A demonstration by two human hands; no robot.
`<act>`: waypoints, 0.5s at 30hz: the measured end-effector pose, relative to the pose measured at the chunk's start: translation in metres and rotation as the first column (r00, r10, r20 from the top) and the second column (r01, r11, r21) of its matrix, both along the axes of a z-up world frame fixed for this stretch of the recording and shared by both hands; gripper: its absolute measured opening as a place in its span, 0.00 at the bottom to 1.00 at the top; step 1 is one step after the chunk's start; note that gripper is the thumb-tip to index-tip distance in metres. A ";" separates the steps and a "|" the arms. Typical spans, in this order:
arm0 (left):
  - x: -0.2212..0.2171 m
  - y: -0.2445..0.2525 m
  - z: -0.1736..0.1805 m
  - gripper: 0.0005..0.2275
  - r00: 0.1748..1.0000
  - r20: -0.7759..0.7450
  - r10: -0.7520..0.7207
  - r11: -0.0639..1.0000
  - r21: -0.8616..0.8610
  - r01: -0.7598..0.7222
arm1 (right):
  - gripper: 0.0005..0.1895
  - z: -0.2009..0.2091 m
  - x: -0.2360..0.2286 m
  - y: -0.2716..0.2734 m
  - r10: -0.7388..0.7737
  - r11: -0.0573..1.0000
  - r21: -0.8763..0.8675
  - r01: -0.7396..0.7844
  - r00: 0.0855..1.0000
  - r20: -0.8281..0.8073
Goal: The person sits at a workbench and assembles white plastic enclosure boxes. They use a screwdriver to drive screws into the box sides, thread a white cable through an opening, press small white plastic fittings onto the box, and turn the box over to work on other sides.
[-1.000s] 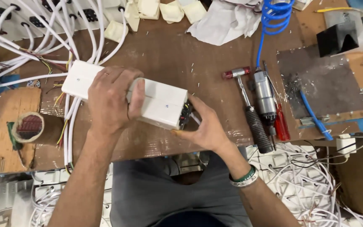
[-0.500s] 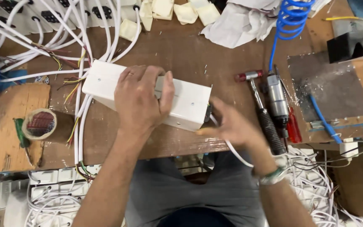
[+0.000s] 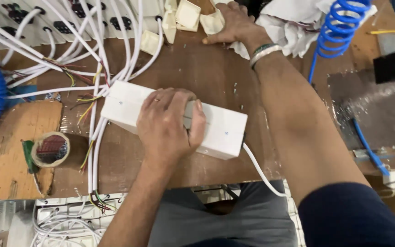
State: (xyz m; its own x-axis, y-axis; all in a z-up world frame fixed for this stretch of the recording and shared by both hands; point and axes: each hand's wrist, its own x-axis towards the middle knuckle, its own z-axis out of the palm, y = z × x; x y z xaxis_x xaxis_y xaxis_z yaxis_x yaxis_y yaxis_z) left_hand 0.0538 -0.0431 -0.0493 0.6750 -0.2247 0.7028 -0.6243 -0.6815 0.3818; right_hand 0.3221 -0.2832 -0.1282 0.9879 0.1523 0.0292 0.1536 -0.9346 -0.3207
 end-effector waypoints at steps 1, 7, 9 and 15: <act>0.000 0.000 0.001 0.06 1.000 0.007 0.000 1.000 0.003 0.000 | 0.57 0.004 0.001 0.005 -0.035 0.999 -0.038 0.032 0.995 -0.089; 0.002 0.000 -0.001 0.06 1.000 0.027 -0.014 1.000 -0.016 0.014 | 0.53 -0.017 -0.017 0.002 0.079 0.993 -0.084 -0.086 0.993 -0.087; 0.001 0.002 -0.002 0.06 0.999 0.039 -0.006 1.000 -0.014 0.007 | 0.50 -0.027 -0.043 0.000 0.120 0.991 -0.057 -0.125 0.989 -0.083; -0.002 0.003 -0.004 0.07 0.999 0.045 -0.020 1.000 0.004 0.019 | 0.33 -0.043 -0.136 -0.034 0.206 0.978 -0.084 -0.191 0.952 0.225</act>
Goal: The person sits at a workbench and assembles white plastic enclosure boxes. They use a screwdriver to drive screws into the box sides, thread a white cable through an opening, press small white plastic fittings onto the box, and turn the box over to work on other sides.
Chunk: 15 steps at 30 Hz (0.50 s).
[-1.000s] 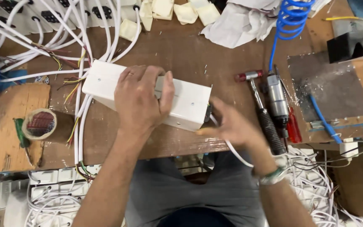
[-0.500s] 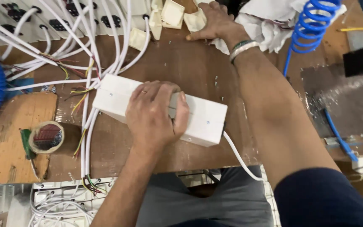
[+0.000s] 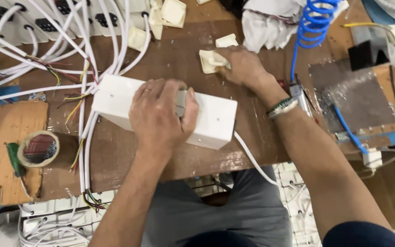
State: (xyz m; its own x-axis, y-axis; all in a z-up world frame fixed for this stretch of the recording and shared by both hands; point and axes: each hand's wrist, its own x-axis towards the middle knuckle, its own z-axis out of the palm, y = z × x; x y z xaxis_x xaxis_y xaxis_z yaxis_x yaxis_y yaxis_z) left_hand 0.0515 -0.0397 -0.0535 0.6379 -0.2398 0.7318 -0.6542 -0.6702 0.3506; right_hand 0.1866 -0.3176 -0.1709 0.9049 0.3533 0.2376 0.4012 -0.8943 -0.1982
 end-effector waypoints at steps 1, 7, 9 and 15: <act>-0.001 0.000 0.000 0.07 1.000 0.002 0.003 1.000 0.004 -0.003 | 0.26 0.003 -0.016 -0.003 -0.028 0.999 0.040 0.028 1.000 0.013; -0.001 -0.002 0.000 0.06 1.000 0.009 0.025 1.000 0.015 -0.025 | 0.08 0.011 -0.061 -0.014 -0.080 0.986 0.162 0.040 0.965 0.250; 0.000 -0.002 -0.002 0.06 1.000 0.005 0.030 1.000 0.006 -0.030 | 0.08 0.021 -0.075 -0.011 -0.075 0.979 0.203 -0.009 0.911 0.405; 0.000 -0.001 -0.004 0.07 0.999 0.034 0.030 1.000 0.004 -0.030 | 0.12 0.059 -0.164 0.009 -0.316 0.631 0.741 0.232 0.948 -0.028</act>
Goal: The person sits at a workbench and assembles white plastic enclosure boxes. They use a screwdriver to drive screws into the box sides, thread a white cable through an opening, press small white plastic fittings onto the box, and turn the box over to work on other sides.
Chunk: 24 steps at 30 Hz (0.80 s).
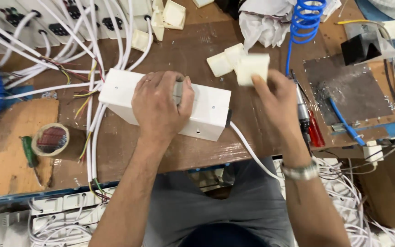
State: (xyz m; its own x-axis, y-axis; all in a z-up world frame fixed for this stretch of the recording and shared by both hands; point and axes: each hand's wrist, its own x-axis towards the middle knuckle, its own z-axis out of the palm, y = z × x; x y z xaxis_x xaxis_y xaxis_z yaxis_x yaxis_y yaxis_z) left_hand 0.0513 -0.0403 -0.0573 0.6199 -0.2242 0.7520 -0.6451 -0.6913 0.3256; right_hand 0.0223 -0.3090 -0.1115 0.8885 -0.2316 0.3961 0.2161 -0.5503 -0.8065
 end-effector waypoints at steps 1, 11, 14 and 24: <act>0.000 0.000 0.001 0.06 1.000 -0.008 -0.003 1.000 -0.003 0.003 | 0.12 0.002 -0.019 0.005 0.055 0.970 0.239 -0.054 0.998 0.004; -0.065 -0.037 0.023 0.19 0.848 -0.240 -0.472 0.881 -0.156 0.446 | 0.17 -0.003 -0.109 0.016 0.230 0.457 0.879 -0.137 0.973 0.032; -0.078 -0.042 0.040 0.34 0.760 -0.206 -0.616 0.787 -0.165 0.594 | 0.19 0.012 -0.115 0.028 0.276 0.354 0.924 -0.143 0.960 0.043; -0.048 -0.021 0.033 0.33 0.745 -0.269 -0.610 0.787 -0.097 0.610 | 0.21 0.021 -0.119 0.050 0.392 0.185 0.957 -0.225 0.910 0.138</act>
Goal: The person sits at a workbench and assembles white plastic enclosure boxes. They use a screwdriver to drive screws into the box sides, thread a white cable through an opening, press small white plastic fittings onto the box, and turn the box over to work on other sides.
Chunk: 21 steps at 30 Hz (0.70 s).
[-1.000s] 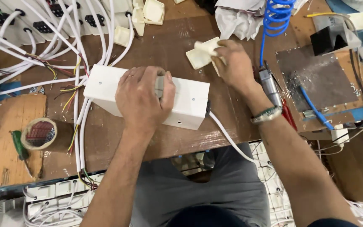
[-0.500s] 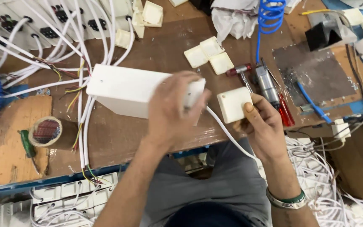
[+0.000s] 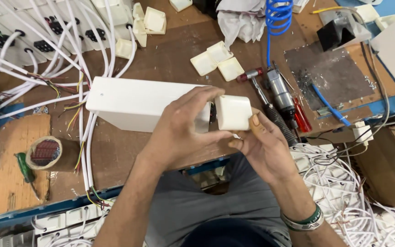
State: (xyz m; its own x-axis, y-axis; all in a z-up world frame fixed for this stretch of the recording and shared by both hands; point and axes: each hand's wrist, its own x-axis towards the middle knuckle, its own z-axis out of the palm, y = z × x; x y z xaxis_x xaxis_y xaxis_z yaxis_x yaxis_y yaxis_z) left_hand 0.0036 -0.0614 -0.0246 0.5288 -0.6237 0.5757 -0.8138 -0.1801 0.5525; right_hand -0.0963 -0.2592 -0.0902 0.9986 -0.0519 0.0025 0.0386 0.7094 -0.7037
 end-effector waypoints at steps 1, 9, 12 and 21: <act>0.004 0.001 0.002 0.33 0.999 -0.032 -0.020 1.000 -0.002 0.020 | 0.22 0.001 0.001 0.001 -0.009 1.000 -0.022 0.009 1.000 -0.014; 0.055 0.001 0.000 0.31 0.977 -0.100 -0.187 0.980 0.045 0.192 | 0.23 -0.011 0.009 0.001 -0.178 0.813 -0.567 0.132 0.984 -0.026; 0.060 -0.001 0.007 0.32 0.961 -0.215 -0.176 0.971 0.120 0.205 | 0.29 0.003 0.010 0.005 -0.274 0.510 -0.816 0.271 0.951 0.145; 0.053 -0.001 0.008 0.34 0.979 -0.180 -0.097 0.946 0.289 0.147 | 0.34 0.006 0.024 0.012 -0.144 0.370 -0.881 0.294 0.955 0.259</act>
